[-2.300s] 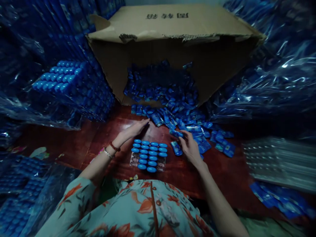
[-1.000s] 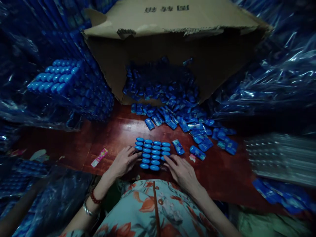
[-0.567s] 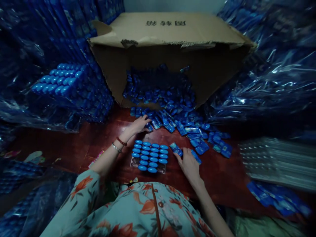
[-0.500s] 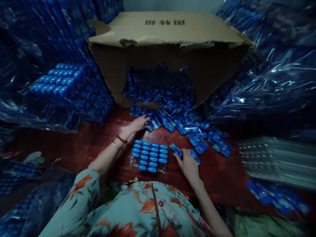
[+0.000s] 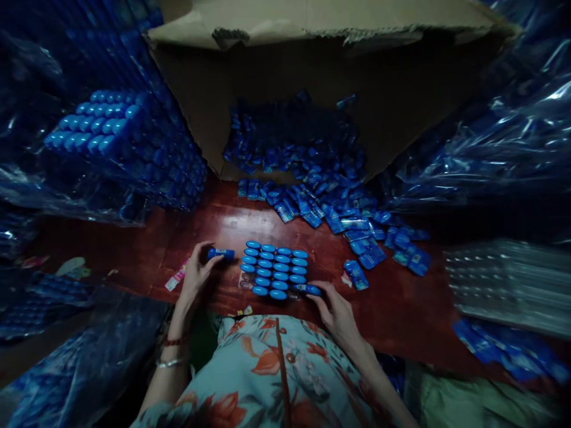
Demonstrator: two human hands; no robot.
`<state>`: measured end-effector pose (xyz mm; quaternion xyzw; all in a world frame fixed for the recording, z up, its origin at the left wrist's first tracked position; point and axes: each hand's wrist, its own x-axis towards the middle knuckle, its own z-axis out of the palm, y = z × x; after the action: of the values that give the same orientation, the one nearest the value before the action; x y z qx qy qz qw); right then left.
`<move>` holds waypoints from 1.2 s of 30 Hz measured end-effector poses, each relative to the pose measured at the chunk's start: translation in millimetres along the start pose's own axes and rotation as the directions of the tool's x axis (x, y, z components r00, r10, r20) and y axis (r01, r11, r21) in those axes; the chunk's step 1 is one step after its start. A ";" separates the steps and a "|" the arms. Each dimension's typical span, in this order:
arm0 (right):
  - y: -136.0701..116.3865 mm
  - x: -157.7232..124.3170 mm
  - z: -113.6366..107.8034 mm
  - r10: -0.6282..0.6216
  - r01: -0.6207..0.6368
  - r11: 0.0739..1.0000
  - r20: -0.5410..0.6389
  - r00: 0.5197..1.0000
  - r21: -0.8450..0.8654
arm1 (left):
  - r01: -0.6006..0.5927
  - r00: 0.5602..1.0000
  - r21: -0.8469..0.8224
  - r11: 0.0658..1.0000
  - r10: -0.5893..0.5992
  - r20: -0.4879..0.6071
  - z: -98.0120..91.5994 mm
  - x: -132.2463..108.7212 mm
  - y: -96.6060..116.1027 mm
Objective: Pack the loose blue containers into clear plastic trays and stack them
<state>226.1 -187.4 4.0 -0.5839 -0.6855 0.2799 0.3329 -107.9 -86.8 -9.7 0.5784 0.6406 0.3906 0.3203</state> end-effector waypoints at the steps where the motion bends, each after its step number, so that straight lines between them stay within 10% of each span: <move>1: -0.3 1.3 4.2 -0.081 0.081 0.996 -0.004 0.997 -0.044 | 0.034 0.998 -0.010 0.999 -0.035 -0.043 -4.7 -12.1 -1.5; 8: -13.6 11.2 -0.4 -0.218 0.330 0.835 0.286 0.933 -0.441 | -0.141 0.989 0.068 0.988 0.145 -0.042 6.2 -60.2 15.5; 13: -36.6 25.5 -2.0 -0.139 0.406 0.723 0.458 0.878 -0.559 | -0.484 0.873 0.165 0.859 0.464 0.150 26.3 -57.9 29.0; 18: -47.2 35.5 -0.6 -0.035 0.406 0.712 0.549 0.835 -0.572 | -0.565 0.804 0.202 0.800 0.477 0.356 20.5 -54.5 28.7; 25: -44.2 29.5 2.1 0.029 0.282 0.739 0.448 0.894 -0.611 | -0.709 0.660 0.202 0.676 0.535 0.527 17.9 -46.5 36.4; 32: -20.0 9.8 2.3 -0.142 0.169 0.809 0.092 0.986 -0.562 | -0.733 0.679 0.306 0.608 0.624 0.386 21.3 -49.8 27.7; 36: 18.2 6.0 -39.8 -0.003 -0.118 0.810 -0.206 0.979 -0.574 | -0.620 0.776 0.320 0.716 0.621 0.114 16.7 -38.7 36.1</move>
<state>267.9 -178.7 15.4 -0.7032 -0.6837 0.0071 0.1952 -70.9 -122.0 12.0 0.8053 0.4672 0.3591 0.0656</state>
